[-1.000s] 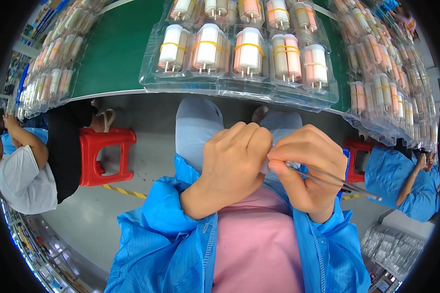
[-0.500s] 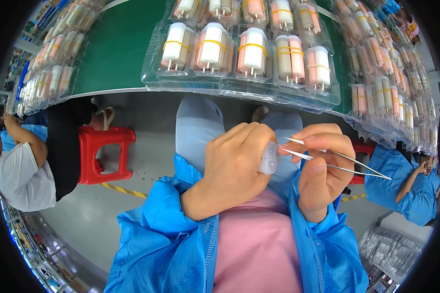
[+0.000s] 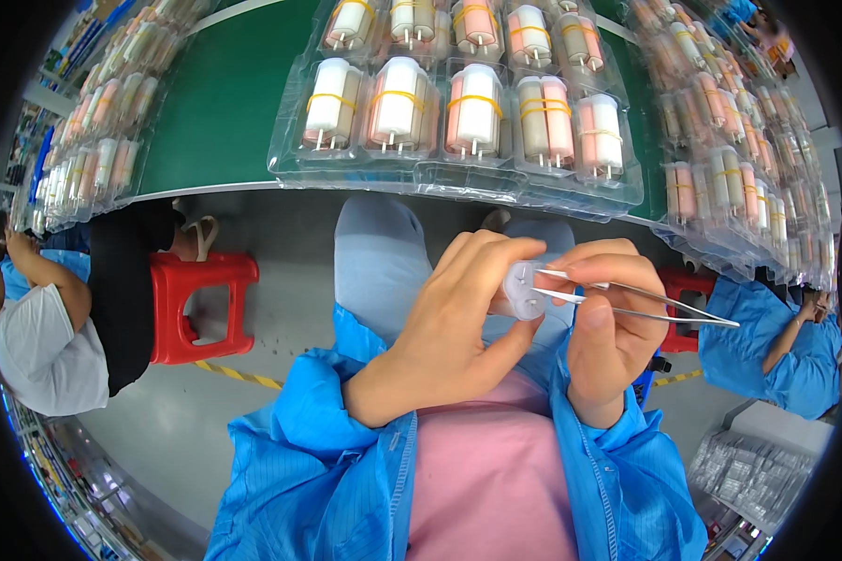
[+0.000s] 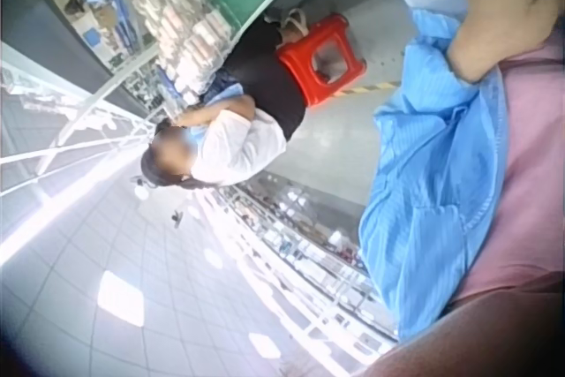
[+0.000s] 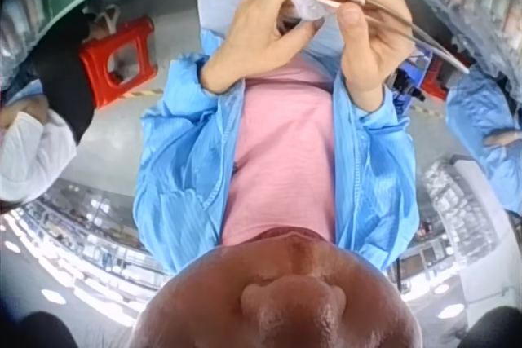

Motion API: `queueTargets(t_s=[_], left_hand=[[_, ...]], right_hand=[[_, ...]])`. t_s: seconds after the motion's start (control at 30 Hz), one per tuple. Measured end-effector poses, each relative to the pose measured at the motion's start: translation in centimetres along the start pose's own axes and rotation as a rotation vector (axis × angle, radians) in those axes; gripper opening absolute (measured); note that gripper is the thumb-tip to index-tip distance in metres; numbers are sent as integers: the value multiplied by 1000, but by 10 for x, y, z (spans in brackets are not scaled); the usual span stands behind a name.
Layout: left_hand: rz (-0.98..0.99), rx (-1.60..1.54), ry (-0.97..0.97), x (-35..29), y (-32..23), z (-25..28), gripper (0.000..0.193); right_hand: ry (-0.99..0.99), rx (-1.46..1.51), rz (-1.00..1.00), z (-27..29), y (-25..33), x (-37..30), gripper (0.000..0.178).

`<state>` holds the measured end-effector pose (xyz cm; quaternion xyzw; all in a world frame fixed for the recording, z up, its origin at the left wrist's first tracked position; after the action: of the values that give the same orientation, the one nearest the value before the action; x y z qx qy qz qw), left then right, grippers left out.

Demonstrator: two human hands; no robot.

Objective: Using tweezers to place small white components into an assembly base on a factory production line.

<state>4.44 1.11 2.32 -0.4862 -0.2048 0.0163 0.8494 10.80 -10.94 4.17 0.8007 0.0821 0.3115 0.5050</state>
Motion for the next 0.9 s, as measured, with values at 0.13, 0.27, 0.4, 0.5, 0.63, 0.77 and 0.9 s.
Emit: queueTargets(t_s=[0.13,0.27,0.4,0.5,0.63,0.77,0.9], left_hand=[[-48,-21,-67,-1,7,-4,42],[201,-320,-32,-6,14,-13,43],[138,-186,15,-4,11,-9,40],[19,-75,-3,-2,10,-8,36],[10,-34,-16,-3,9,-7,35],[-3,-5,-28,-3,7,-6,35],[20,-10,-17,-4,7,-7,37]], right_hand=[[57,-92,22,0,2,0,17],[117,-180,53,-1,7,1,15],[177,-193,51,-3,9,2,14],[184,-192,65,-4,7,3,14],[201,-206,44,-4,7,4,14],[200,-208,53,-4,7,4,14],[203,-212,58,-4,6,4,14]])
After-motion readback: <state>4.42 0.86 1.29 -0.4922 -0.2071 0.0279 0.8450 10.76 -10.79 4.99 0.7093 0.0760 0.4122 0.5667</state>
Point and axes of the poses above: each hand's wrist, its own x-axis towards the middle knuckle, its own z-axis out of the back of the hand, y = z × x, the point moved 5 cm from there along x, towards the middle knuckle, and after that the axes turned 12 degrees about x, right-handed, at the moved point
